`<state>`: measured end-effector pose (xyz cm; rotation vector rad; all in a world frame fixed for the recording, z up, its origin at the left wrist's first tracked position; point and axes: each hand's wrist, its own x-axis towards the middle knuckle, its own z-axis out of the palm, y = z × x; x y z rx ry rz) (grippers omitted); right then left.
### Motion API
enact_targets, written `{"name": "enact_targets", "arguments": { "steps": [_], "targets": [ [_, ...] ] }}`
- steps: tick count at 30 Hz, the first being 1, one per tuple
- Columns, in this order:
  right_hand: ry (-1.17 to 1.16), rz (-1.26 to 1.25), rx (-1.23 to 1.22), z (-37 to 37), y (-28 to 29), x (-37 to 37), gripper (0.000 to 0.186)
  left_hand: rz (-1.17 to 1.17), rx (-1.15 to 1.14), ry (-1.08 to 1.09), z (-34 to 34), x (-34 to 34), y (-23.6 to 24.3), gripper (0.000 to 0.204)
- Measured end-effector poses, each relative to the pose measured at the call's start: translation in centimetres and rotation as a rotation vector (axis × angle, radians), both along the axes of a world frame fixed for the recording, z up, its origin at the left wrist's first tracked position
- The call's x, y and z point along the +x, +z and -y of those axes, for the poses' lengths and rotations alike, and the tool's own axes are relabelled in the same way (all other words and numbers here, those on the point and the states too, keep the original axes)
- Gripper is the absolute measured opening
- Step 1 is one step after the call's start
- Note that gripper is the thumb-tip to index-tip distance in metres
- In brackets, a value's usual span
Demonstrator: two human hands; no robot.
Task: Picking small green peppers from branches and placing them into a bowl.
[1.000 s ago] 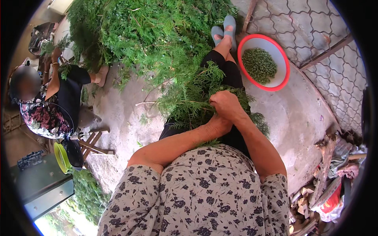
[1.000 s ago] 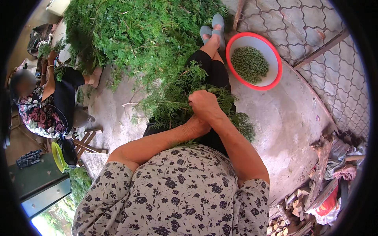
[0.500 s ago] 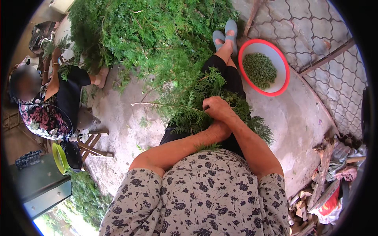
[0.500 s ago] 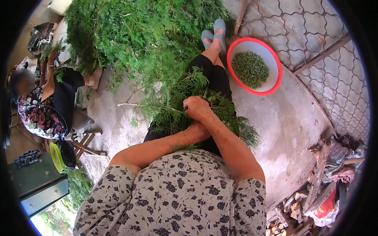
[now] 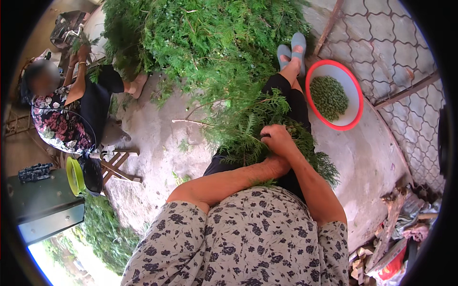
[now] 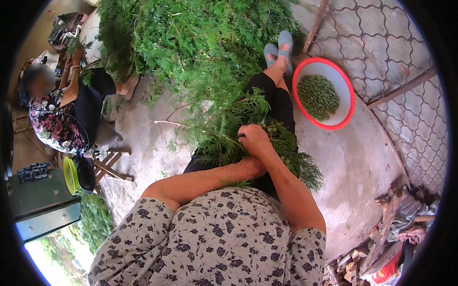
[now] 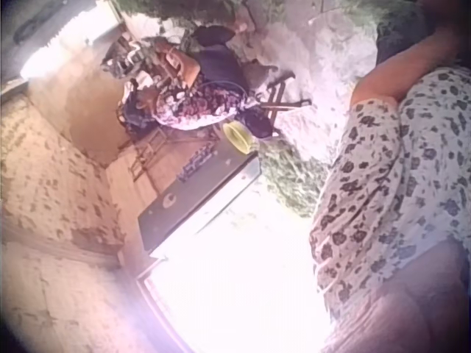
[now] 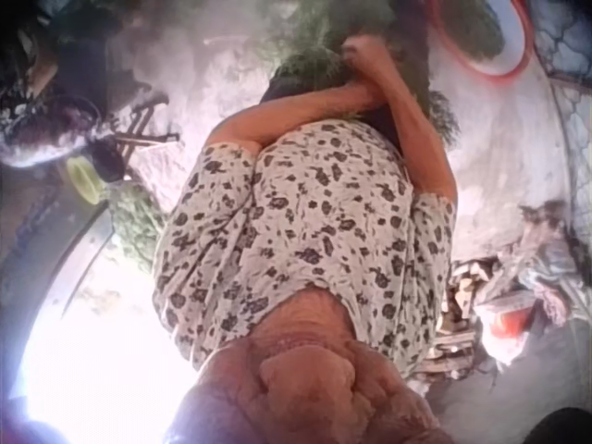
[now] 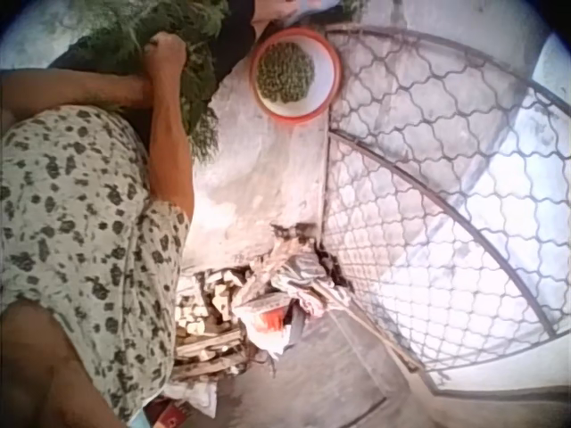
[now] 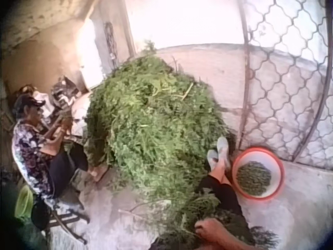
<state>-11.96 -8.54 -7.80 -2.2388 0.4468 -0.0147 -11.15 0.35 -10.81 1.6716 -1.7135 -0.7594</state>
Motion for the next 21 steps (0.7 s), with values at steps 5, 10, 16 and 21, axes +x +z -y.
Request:
{"name": "enact_targets", "arguments": {
  "steps": [5,10,16,21],
  "targets": [
    [-0.098,-0.053,-0.393,-0.5,1.5,-0.5,0.009,-0.167,0.159,0.007,-0.3,0.1,1.6,0.023],
    [-0.374,0.24,0.244,1.9,4.4,-1.0,0.011,-0.049,0.281,0.059,0.8,1.0,4.6,0.02],
    [-0.768,0.446,0.904,6.7,4.6,-4.8,0.014,-0.01,-0.021,-0.019,0.1,1.3,3.7,0.013],
    [-0.633,0.04,0.532,7.2,3.7,-5.6,0.015,0.045,-0.039,-0.059,0.0,1.0,3.1,0.019]
  ]
}}
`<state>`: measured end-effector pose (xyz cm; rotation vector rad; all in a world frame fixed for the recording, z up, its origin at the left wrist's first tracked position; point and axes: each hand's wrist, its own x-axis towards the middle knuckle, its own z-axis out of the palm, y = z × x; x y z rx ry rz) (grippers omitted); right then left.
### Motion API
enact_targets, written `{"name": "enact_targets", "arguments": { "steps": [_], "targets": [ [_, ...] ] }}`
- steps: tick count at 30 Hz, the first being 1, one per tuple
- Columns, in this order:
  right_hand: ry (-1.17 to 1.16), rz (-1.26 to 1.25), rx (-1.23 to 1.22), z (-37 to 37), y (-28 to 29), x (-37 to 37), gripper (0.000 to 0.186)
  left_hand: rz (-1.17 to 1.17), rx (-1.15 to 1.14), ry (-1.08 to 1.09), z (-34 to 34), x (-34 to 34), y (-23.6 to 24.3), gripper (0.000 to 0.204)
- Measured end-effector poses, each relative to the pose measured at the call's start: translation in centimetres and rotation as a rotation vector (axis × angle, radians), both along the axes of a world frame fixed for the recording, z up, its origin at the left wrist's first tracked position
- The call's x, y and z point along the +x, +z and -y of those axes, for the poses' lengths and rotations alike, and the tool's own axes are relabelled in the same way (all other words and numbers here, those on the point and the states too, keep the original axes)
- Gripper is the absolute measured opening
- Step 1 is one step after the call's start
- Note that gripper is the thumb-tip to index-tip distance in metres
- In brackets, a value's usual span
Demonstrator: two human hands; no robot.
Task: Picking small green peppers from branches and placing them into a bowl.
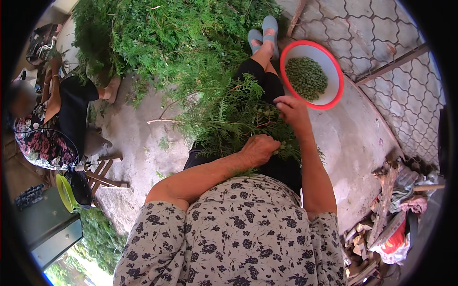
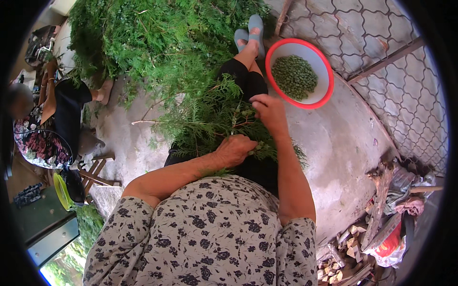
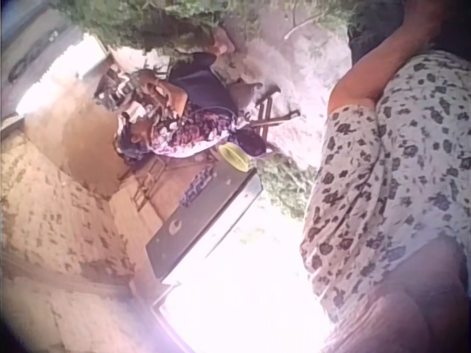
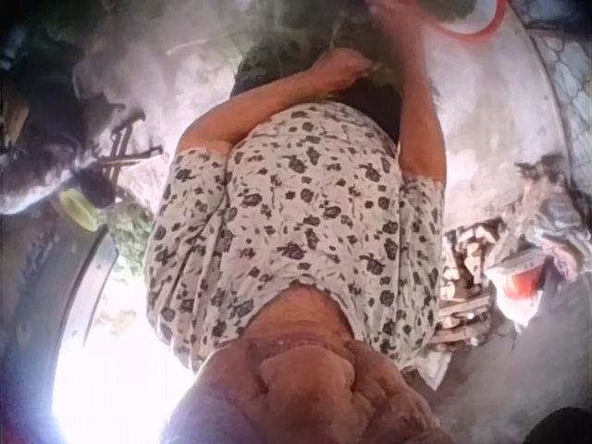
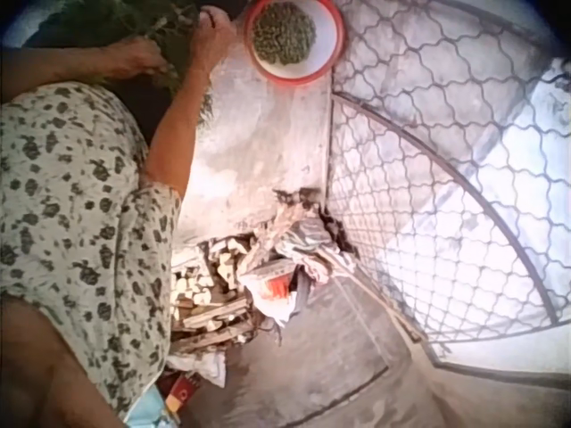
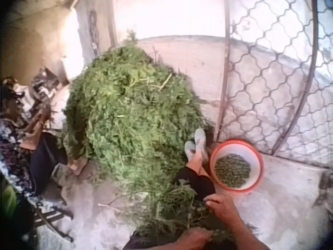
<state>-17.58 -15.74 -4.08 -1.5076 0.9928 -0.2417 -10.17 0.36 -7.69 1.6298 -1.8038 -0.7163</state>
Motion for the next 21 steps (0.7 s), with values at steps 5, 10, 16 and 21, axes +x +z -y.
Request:
{"name": "enact_targets", "arguments": {
  "steps": [5,10,16,21],
  "targets": [
    [0.369,-0.209,-0.785,-1.9,-2.2,1.4,0.018,0.002,-0.001,0.005,0.0,0.0,0.0,0.021],
    [0.344,-0.351,-0.78,-2.4,-2.9,1.7,0.021,-0.061,-0.033,0.005,0.0,0.0,0.4,0.023],
    [-0.052,0.003,-0.351,-3.1,-0.8,-0.4,0.012,-0.302,-0.225,0.158,0.2,0.5,2.2,0.028],
    [-0.136,0.126,-0.179,-3.5,-1.4,-1.2,0.013,-0.305,-0.103,0.202,0.2,1.2,1.5,0.027]
  ]
}}
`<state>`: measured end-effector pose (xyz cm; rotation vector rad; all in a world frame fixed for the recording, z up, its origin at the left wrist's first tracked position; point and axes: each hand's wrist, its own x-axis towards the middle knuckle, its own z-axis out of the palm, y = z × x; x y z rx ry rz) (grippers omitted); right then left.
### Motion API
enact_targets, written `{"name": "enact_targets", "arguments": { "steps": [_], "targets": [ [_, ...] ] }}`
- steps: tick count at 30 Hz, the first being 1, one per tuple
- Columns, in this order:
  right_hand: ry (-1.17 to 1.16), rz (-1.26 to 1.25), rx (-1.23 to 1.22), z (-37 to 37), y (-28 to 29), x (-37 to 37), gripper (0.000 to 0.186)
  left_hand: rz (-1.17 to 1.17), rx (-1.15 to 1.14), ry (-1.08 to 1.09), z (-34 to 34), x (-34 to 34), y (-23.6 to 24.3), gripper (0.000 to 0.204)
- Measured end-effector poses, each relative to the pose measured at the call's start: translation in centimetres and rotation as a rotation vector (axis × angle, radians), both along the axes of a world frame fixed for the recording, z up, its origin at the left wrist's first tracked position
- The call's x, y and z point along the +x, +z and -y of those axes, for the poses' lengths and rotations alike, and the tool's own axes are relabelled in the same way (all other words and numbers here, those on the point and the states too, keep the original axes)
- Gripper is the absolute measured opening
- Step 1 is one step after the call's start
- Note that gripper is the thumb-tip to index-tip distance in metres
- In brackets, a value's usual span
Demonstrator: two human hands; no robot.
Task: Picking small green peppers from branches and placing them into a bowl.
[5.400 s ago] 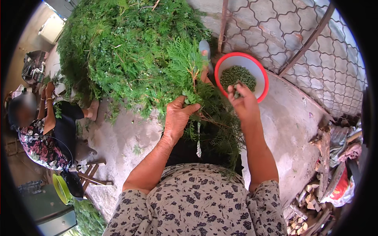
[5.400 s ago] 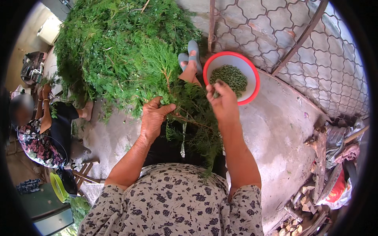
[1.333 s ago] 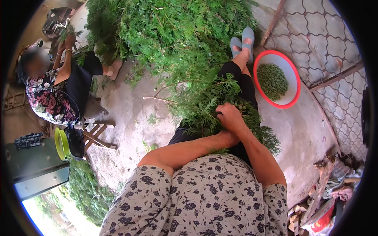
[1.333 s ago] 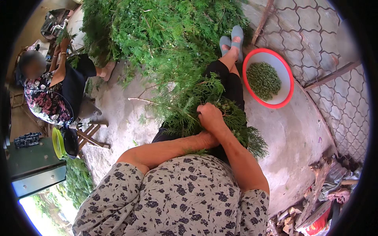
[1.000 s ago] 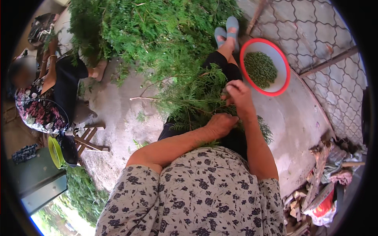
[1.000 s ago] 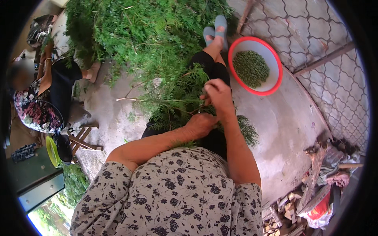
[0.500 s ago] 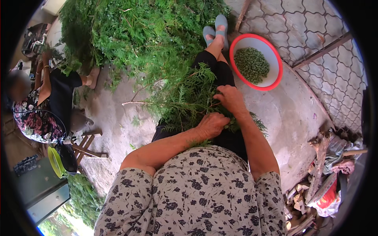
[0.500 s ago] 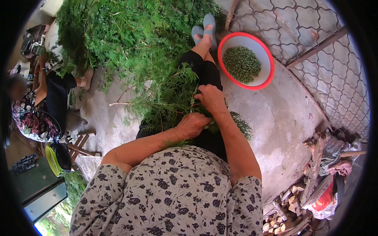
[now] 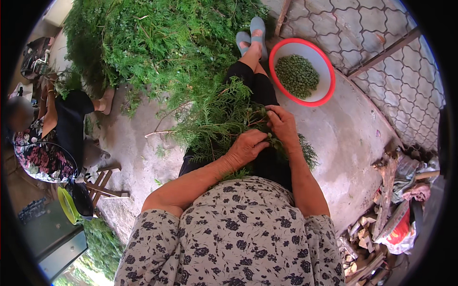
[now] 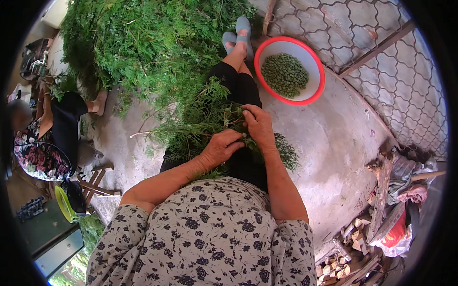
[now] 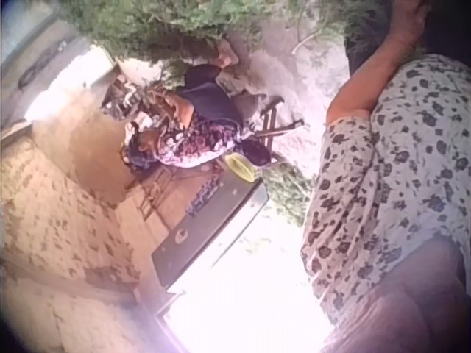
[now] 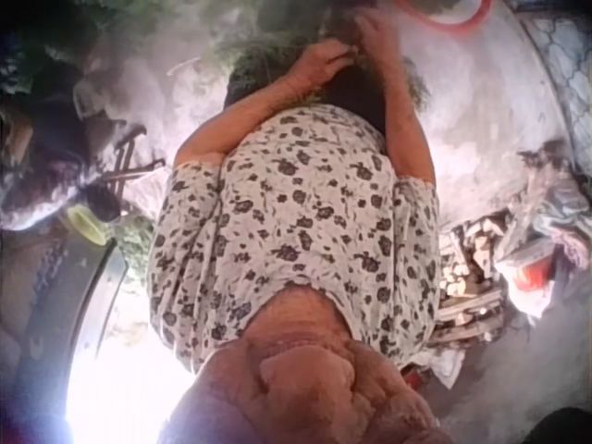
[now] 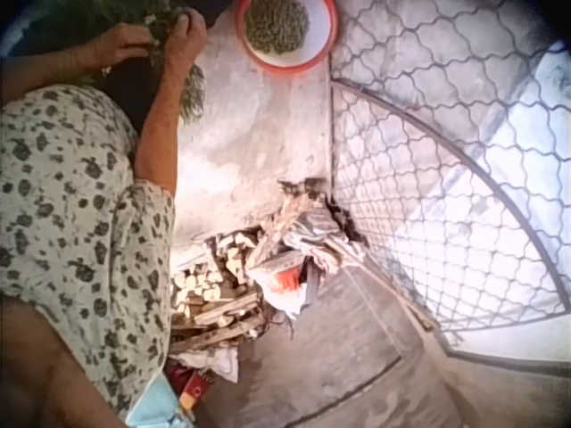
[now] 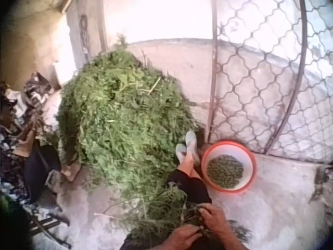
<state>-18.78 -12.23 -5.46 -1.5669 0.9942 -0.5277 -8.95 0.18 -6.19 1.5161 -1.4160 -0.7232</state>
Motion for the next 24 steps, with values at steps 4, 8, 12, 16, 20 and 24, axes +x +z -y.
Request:
{"name": "enact_targets", "arguments": {
  "steps": [4,8,12,16,20,24],
  "targets": [
    [-0.069,-0.004,0.082,-0.1,-0.7,0.0,0.015,-0.095,0.036,-0.023,0.2,0.1,-0.2,0.017],
    [-0.321,0.354,0.411,2.0,-1.5,-0.8,0.016,-0.17,0.104,-0.043,0.1,0.3,0.1,0.015],
    [-0.469,0.515,0.719,2.7,0.6,-1.4,0.017,-0.325,0.162,0.032,0.2,0.2,0.7,0.016],
    [-0.114,0.35,0.634,2.3,1.1,-3.5,0.016,-0.297,0.205,0.014,0.4,0.7,1.0,0.021],
    [0.275,0.074,0.178,0.5,1.8,-3.3,0.018,-0.292,0.211,-0.023,0.4,0.9,1.0,0.022],
    [0.412,0.083,0.06,0.1,2.9,-3.0,0.019,-0.338,0.192,-0.012,0.3,0.8,1.0,0.024]
  ]
}}
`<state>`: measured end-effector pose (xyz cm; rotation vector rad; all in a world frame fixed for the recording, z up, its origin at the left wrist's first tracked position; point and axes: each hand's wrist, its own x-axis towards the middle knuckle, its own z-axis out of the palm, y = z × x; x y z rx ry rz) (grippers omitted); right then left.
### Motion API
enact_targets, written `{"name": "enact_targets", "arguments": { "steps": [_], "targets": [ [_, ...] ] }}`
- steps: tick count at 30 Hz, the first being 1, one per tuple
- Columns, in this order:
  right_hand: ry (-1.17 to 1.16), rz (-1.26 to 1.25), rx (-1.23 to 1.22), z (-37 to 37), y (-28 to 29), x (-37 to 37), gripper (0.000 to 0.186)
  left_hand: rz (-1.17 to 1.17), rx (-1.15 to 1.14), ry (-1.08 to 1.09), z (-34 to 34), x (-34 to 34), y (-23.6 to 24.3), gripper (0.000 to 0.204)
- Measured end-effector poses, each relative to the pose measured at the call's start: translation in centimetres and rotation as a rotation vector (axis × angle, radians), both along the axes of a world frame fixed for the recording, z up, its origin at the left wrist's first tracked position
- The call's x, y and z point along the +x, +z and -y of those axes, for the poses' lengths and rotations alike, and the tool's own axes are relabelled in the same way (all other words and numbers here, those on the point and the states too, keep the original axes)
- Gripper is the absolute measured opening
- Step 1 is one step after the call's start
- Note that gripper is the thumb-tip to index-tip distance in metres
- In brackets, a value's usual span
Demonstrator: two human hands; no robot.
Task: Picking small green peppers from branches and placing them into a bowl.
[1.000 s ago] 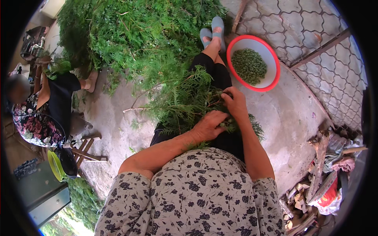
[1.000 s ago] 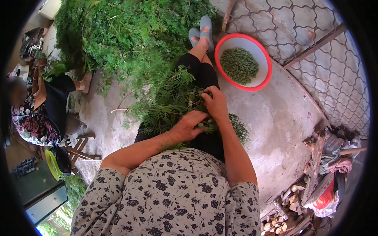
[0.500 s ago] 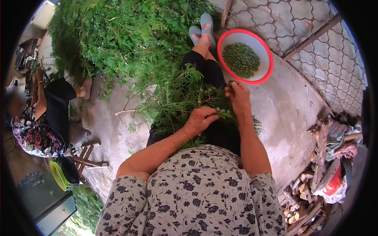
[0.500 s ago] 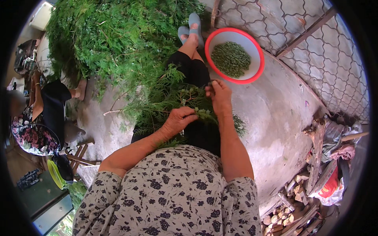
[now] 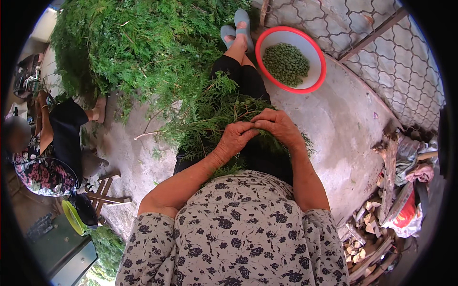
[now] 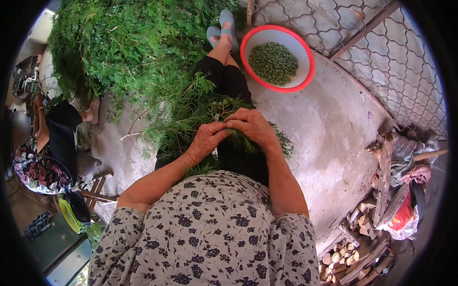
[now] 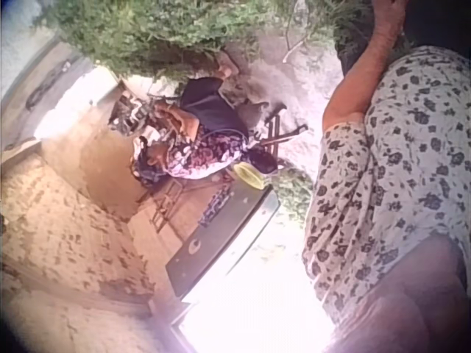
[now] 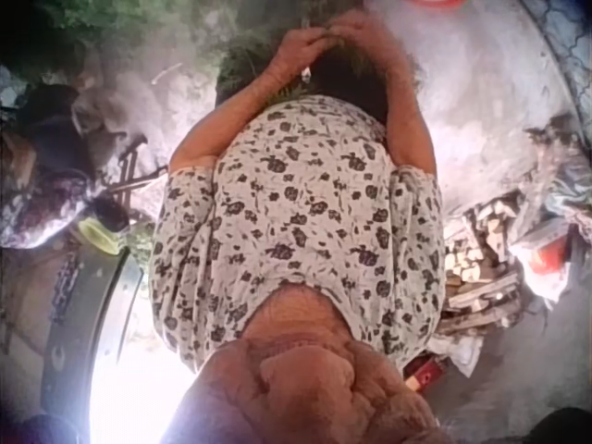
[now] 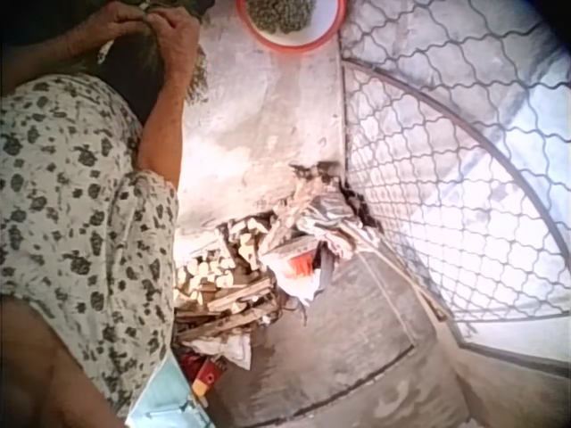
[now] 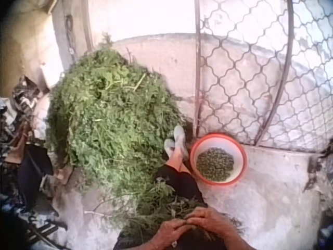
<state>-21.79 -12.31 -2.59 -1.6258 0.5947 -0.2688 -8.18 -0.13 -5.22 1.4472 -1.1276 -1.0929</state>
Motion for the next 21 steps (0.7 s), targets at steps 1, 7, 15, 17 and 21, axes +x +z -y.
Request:
{"name": "enact_targets", "arguments": {
  "steps": [1,7,15,17,21],
  "targets": [
    [-0.019,-0.047,-0.038,-0.1,0.2,-0.1,0.018,0.001,0.0,0.0,0.0,0.0,0.2,0.024],
    [-0.389,-0.154,0.178,-0.8,0.0,-0.1,0.018,-0.024,0.043,0.036,-0.1,-0.2,0.5,0.023],
    [-0.156,0.017,0.471,-0.7,-0.3,-1.0,0.022,-0.056,-0.001,0.102,-0.3,-0.1,0.1,0.021],
    [-0.113,-0.072,0.31,-0.6,0.0,-1.1,0.023,-0.068,0.01,0.104,-0.2,-0.1,0.6,0.021],
    [-0.054,0.011,0.107,-0.7,0.5,-0.9,0.022,-0.053,0.047,0.14,-0.2,-0.4,0.7,0.021]
  ]
}}
